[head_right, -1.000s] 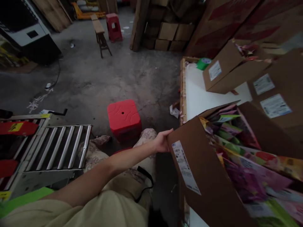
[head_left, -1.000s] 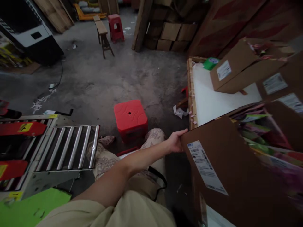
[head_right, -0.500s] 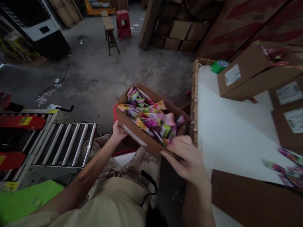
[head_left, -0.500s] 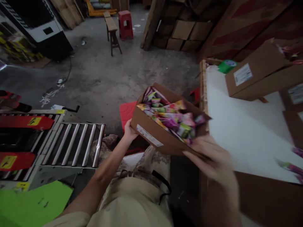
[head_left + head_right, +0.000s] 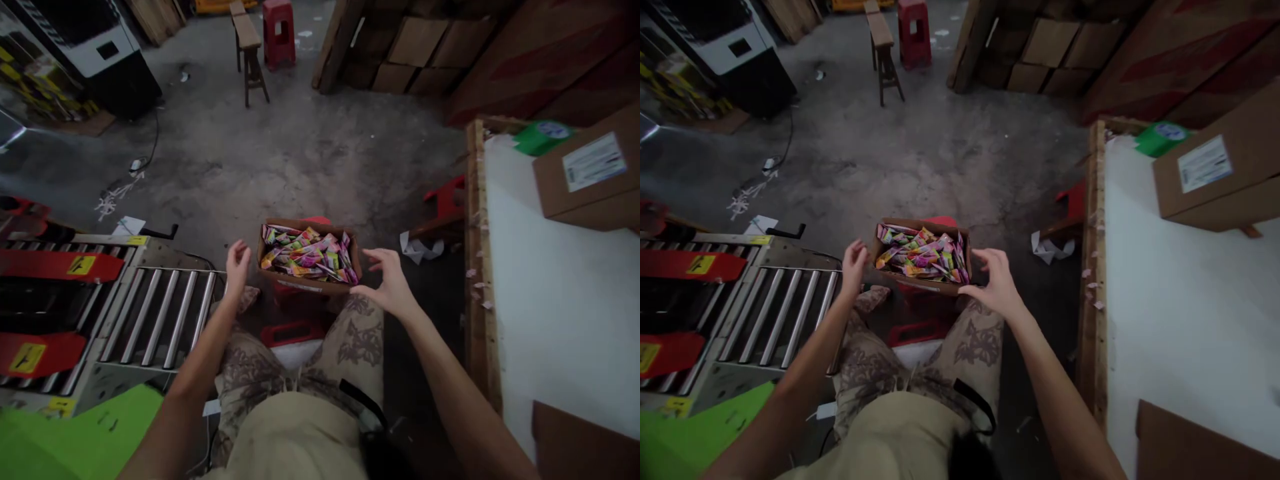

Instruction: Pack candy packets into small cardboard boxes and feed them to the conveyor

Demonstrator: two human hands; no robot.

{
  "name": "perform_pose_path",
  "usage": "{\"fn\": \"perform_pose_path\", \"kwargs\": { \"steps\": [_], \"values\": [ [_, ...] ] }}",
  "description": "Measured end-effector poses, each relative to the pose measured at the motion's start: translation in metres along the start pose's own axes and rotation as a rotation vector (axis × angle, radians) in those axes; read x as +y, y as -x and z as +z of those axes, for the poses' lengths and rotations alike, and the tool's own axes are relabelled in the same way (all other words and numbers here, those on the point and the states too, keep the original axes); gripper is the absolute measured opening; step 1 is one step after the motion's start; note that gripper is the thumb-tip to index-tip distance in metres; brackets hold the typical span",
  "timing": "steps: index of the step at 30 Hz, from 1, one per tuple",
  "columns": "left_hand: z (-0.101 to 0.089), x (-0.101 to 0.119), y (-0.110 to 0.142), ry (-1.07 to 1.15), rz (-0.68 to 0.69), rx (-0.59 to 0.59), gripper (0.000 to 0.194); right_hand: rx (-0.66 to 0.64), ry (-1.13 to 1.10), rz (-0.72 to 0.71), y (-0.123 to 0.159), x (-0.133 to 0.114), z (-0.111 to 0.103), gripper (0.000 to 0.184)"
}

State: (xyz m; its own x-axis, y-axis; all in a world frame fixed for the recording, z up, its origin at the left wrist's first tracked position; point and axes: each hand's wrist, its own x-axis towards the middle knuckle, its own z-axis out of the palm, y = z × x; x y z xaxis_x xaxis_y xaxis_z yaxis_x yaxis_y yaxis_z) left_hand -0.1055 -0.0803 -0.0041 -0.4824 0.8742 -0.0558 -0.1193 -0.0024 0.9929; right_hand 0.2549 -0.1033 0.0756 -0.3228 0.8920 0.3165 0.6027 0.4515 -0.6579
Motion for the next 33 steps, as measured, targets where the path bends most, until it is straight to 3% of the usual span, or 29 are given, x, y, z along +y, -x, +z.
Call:
{"fn": "perform_pose_path", "kwargs": {
  "steps": [2, 5, 9, 12, 14, 17, 20, 21, 23, 25, 27, 31, 33],
  "values": [
    [0.004, 0.029, -0.020, -0.104, 0.169, -0.229, 0.050, -0.054, -0.145, 0.080, -0.008, 0.005, 0.005, 0.064],
    [0.024, 0.056, -0.039, -0.279, 0.296, -0.615, 0.042, -0.305, -0.119, 0.049, -0.035, 0.004, 0.021, 0.049],
    [0.054, 0.057, -0.043, -0.490, 0.354, -1.090, 0.032, -0.548, 0.165, 0.032, -0.072, -0.009, 0.049, 0.046],
    [0.065, 0.050, -0.041, -0.590, 0.396, -1.235, 0.035, -0.611, 0.420, 0.085, -0.084, -0.018, 0.062, 0.046],
    [0.065, 0.051, -0.041, -0.609, 0.427, -1.239, 0.043, -0.673, 0.479, 0.103, -0.086, -0.019, 0.061, 0.050],
    [0.055, 0.060, -0.041, -0.508, 0.452, -1.196, 0.064, -0.809, 0.290, 0.036, -0.080, -0.010, 0.044, 0.070],
    [0.044, 0.067, -0.040, -0.427, 0.300, -1.208, 0.073, -0.804, 0.023, -0.043, -0.065, 0.005, 0.027, 0.101],
    [0.044, 0.068, -0.041, -0.422, 0.215, -1.222, 0.071, -0.759, -0.044, -0.026, -0.062, 0.009, 0.024, 0.100],
    [0.048, 0.064, -0.040, -0.430, 0.072, -1.192, 0.058, -0.647, -0.112, 0.118, -0.058, 0.014, 0.026, 0.075],
    [0.055, 0.058, -0.035, -0.483, 0.064, -1.068, 0.041, -0.548, -0.077, 0.302, -0.058, 0.012, 0.032, 0.045],
    [0.060, 0.050, -0.025, -0.621, 0.204, -0.869, 0.032, -0.437, 0.063, 0.372, -0.058, 0.001, 0.037, 0.040],
    [0.057, 0.040, -0.001, -0.993, 0.486, -0.481, 0.063, -0.115, 0.420, 0.111, -0.051, -0.032, 0.046, 0.068],
    [0.054, 0.038, 0.002, -1.068, 0.528, -0.429, 0.078, -0.078, 0.440, -0.050, -0.053, -0.044, 0.055, 0.067]
  ]
}}
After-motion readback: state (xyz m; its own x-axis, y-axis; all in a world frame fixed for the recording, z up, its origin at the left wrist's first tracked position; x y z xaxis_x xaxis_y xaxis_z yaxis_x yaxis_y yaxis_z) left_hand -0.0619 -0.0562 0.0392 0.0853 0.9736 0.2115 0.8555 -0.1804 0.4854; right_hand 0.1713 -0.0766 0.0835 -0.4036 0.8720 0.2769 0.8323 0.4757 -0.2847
